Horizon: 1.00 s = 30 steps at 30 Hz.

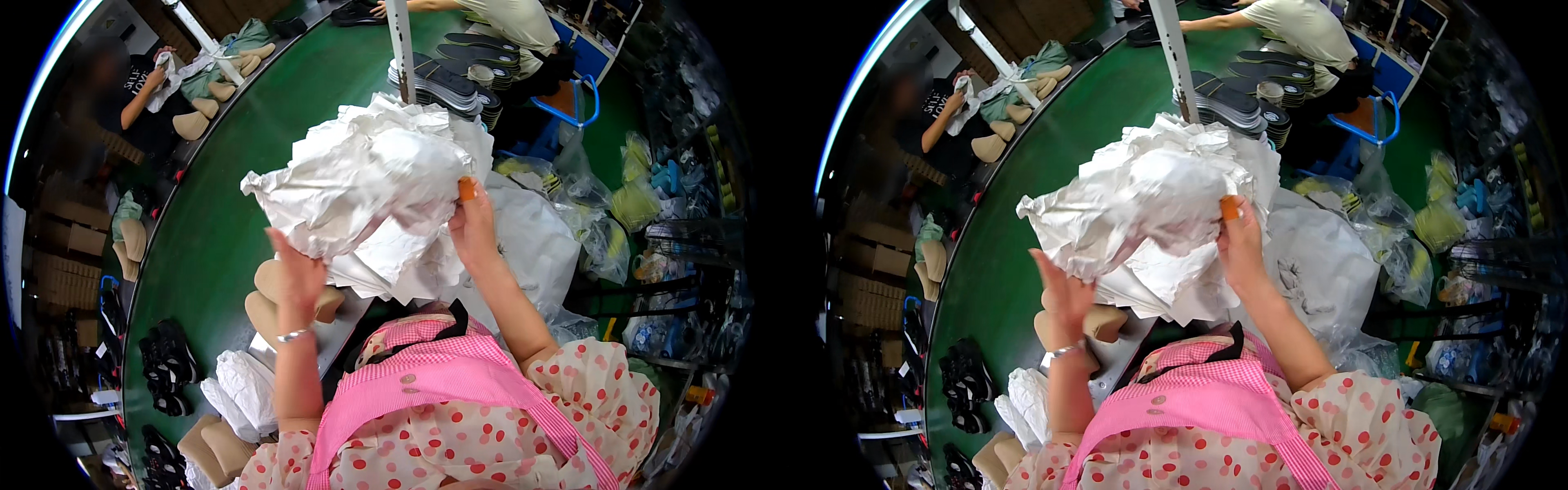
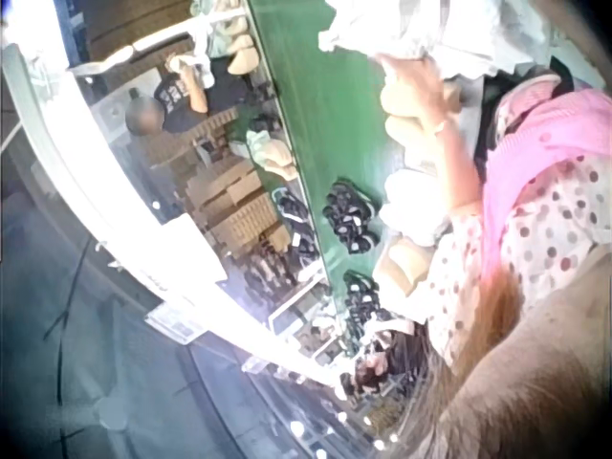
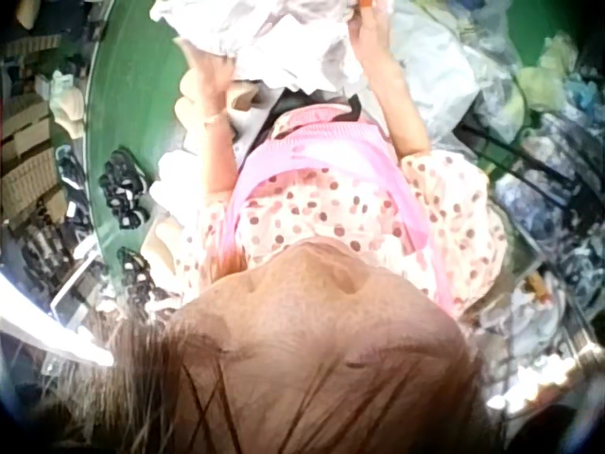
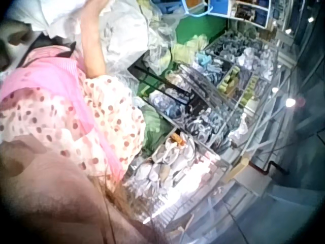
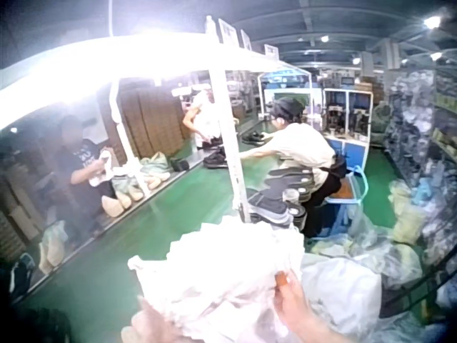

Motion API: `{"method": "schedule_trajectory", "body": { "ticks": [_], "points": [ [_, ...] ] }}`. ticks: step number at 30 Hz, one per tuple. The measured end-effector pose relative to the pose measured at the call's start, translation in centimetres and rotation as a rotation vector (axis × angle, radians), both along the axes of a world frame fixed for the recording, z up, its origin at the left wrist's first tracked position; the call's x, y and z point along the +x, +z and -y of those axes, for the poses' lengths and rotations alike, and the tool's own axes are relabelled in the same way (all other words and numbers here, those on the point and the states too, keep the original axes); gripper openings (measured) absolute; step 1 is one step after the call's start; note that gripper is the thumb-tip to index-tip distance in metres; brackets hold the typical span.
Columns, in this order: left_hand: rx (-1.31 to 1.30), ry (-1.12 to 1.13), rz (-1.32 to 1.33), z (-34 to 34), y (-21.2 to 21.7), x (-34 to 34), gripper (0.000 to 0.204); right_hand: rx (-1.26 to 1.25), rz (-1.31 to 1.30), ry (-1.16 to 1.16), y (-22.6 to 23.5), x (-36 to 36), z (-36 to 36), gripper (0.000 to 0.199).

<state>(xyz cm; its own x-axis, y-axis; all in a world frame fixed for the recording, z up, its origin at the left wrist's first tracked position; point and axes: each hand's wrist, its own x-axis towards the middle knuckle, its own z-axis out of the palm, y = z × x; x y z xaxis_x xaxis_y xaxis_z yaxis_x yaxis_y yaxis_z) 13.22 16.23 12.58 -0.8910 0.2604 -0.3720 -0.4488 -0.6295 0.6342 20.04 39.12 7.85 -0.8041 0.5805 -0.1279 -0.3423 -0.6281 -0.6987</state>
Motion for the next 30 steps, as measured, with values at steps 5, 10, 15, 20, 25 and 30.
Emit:
{"method": "schedule_trajectory", "body": {
  "ticks": [5,10,15,20,25,30],
  "points": [
    [-0.462,-0.015,-0.426,0.2,-2.2,0.2,0.037,0.404,0.195,0.212,-1.6,1.0,0.3,0.009],
    [-0.199,0.408,-0.391,1.3,-0.2,-1.9,0.03,0.501,0.28,0.151,-3.5,1.0,-2.4,0.013],
    [-0.796,0.076,-0.737,-0.4,-1.7,0.2,0.032,1.163,0.027,-0.002,4.4,-0.4,3.4,0.024],
    [-0.745,0.19,-0.728,-2.6,0.2,1.2,0.028,1.08,0.036,-0.015,1.7,-2.7,1.4,0.021],
    [-0.364,0.444,-0.433,-0.3,1.3,-0.3,0.038,0.031,0.097,0.069,-2.3,-2.8,-3.1,0.015],
    [-0.237,0.383,-0.373,2.9,-0.4,-1.6,0.037,-0.109,0.046,-0.066,-5.3,-3.1,-5.7,0.014]
  ]
}}
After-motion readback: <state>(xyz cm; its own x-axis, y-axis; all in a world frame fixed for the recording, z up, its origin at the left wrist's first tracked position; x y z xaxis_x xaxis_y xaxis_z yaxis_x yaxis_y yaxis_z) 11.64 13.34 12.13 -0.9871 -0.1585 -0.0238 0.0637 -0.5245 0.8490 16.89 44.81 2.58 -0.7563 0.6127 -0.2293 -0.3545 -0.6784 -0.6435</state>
